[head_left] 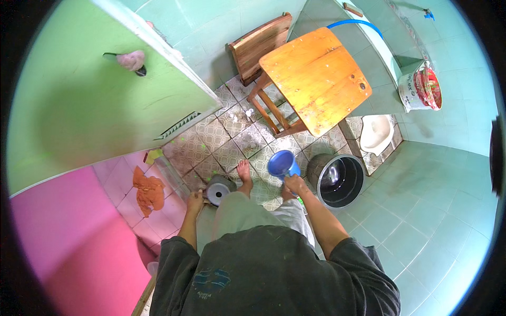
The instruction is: The person paints a wall using a brush, dipping it into a bucket of green paint and applying it to the upper section of a tiled wall.
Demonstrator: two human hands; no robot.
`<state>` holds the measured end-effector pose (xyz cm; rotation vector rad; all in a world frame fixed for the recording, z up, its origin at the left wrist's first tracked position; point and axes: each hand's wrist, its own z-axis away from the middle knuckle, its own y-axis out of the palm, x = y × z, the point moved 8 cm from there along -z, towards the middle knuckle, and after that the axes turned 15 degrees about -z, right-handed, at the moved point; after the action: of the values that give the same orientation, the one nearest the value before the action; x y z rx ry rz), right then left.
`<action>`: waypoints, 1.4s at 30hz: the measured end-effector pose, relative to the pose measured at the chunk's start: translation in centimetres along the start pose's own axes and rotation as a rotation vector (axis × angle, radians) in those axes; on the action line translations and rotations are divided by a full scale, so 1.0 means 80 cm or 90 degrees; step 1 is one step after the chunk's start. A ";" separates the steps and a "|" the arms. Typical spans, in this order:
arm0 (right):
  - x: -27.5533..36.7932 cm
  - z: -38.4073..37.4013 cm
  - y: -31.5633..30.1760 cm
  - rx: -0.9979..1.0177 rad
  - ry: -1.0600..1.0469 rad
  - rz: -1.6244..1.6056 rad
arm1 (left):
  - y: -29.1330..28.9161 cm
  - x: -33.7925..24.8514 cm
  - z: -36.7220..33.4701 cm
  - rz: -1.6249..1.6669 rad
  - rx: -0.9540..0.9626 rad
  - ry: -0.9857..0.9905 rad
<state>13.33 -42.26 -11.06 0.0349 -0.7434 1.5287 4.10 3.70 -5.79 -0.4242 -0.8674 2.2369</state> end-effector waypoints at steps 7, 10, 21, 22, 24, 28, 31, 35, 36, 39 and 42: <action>-0.177 0.203 -0.011 -0.441 0.338 -0.767 | 0.027 -0.075 0.077 -0.009 -0.074 0.092; -0.294 0.220 0.043 -0.605 0.326 -0.626 | 0.043 -0.080 0.103 -0.114 -0.079 0.124; -0.556 0.175 0.233 -0.697 0.479 -0.905 | 0.096 -0.112 0.143 -0.290 -0.033 0.148; -0.519 0.193 0.188 -0.737 0.434 -0.760 | 0.107 -0.102 0.144 -0.292 -0.038 0.123; -0.502 0.199 0.196 -0.683 0.489 -0.728 | 0.120 -0.100 0.149 -0.300 -0.033 0.102; -0.546 0.158 0.251 -0.566 0.540 -0.559 | 0.138 -0.122 0.156 -0.344 -0.029 0.143; -0.577 0.099 0.264 -0.422 0.505 -0.457 | 0.147 -0.131 0.164 -0.362 -0.006 0.134; -0.644 0.021 0.359 -0.253 0.451 -0.291 | 0.150 -0.157 0.139 -0.356 0.019 0.148; -0.625 0.013 0.319 -0.274 0.450 -0.307 | 0.151 -0.146 0.149 -0.349 0.001 0.123; -0.579 0.038 0.233 -0.314 0.420 -0.369 | 0.171 -0.123 0.194 -0.348 0.016 0.104; -0.583 0.080 0.225 -0.606 0.218 -0.563 | 0.165 -0.113 0.202 -0.297 0.005 0.104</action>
<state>0.47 -84.78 -34.83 -0.5296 -0.9347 0.2446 -4.19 -17.25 -2.68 -0.3531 -0.7785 1.7518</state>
